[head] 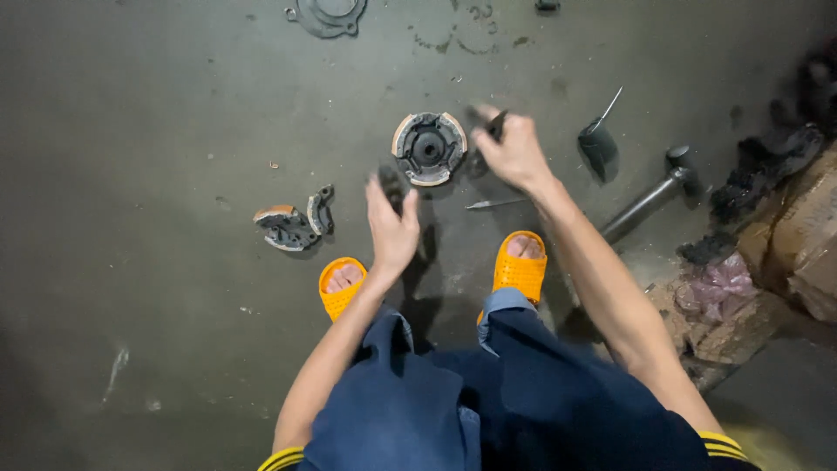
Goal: The person uses pliers to remove a circular metal ring from a mechanical assembly on the floor. They then place the ring aside and continue to manipulate the assembly with the pliers. The person later walks through the workshop and picks up a hammer.
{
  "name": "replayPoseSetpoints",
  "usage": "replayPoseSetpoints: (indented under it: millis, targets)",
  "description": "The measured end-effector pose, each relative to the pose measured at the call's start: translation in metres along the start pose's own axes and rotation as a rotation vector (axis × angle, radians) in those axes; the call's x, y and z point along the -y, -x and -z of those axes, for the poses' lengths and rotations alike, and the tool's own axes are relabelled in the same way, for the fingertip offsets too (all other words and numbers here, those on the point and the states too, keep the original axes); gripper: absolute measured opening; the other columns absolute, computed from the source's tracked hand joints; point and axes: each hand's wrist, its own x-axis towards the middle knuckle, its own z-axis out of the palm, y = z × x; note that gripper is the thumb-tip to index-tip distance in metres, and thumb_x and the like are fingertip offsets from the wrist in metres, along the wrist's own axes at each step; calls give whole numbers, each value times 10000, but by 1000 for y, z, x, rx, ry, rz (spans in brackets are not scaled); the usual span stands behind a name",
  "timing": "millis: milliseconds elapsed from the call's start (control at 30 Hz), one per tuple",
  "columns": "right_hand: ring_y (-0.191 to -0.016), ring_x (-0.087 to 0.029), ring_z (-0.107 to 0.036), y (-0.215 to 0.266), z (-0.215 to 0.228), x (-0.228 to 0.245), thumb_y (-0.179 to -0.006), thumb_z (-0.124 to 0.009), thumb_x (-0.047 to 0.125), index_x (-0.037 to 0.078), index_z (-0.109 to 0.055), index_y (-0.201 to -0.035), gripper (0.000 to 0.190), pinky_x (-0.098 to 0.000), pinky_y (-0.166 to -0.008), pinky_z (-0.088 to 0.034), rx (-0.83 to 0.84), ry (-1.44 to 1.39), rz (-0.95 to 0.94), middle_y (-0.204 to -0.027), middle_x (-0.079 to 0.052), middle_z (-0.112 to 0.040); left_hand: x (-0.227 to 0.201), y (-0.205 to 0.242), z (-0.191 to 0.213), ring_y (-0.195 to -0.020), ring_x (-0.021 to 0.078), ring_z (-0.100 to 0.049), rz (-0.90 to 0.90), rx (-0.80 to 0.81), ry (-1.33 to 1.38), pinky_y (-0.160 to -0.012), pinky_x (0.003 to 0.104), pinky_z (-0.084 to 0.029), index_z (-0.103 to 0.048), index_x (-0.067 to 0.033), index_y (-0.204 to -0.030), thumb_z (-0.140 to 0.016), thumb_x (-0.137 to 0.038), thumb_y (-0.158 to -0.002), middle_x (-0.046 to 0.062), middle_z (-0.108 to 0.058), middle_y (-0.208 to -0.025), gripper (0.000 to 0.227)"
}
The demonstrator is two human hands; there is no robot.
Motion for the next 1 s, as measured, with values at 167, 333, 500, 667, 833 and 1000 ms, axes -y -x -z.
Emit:
replayPoseSetpoints:
  millis: [167,333,500,667,833,1000]
  targets:
    - [-575,-156,-465,31,-16,49,-811,-577,51,3,-613,-870,84,-333,-493,-388,-2,-201,-216,-656,-124,-529,-24,-8,-2,-1072,499,-475,-37,-16,226,-927,487,-420,-334,127,-1269,-638,-15,-786,353,-446,-1129,588]
    - [-643,-185,-539,32,6,-3,-758,-591,93,17,-653,-746,99,-343,-595,-440,53,-146,-258,-656,-161,-615,-21,-75,0,-955,452,-554,-283,-106,60,-814,471,-469,-523,70,-1131,-676,-65,-789,280,-545,-995,399]
    - [-871,-319,-626,-57,84,-45,-818,-651,206,26,-611,-949,226,-404,-754,-457,-348,261,-68,-952,-150,-666,-63,-82,17,-1096,343,-488,-368,18,19,-937,411,-400,-495,9,-1172,-510,-108,-906,191,-493,-1135,291]
    - [-890,-316,-602,-92,96,-21,-789,-646,207,41,-572,-944,238,-420,-651,-453,-132,277,-254,-996,-123,-649,-53,-59,11,-1020,294,-532,-394,6,58,-889,384,-449,-521,-3,-1121,-512,-70,-892,161,-507,-1079,239]
    - [-1129,-333,-514,-35,44,-33,-824,-695,564,36,-377,-1298,778,-502,-928,-412,26,-121,-560,-1216,-188,-504,-58,-58,6,-887,263,-624,-338,34,227,-774,337,-499,-632,-45,-1043,-587,-41,-863,82,-589,-933,185]
    - [-468,-79,-486,44,4,24,-756,-689,92,39,-579,-734,124,-189,-431,-393,31,-709,-341,-545,-10,-494,-62,-64,-12,-847,134,-550,-94,378,704,-806,323,-461,-652,-39,-887,-611,-94,-861,76,-592,-889,73]
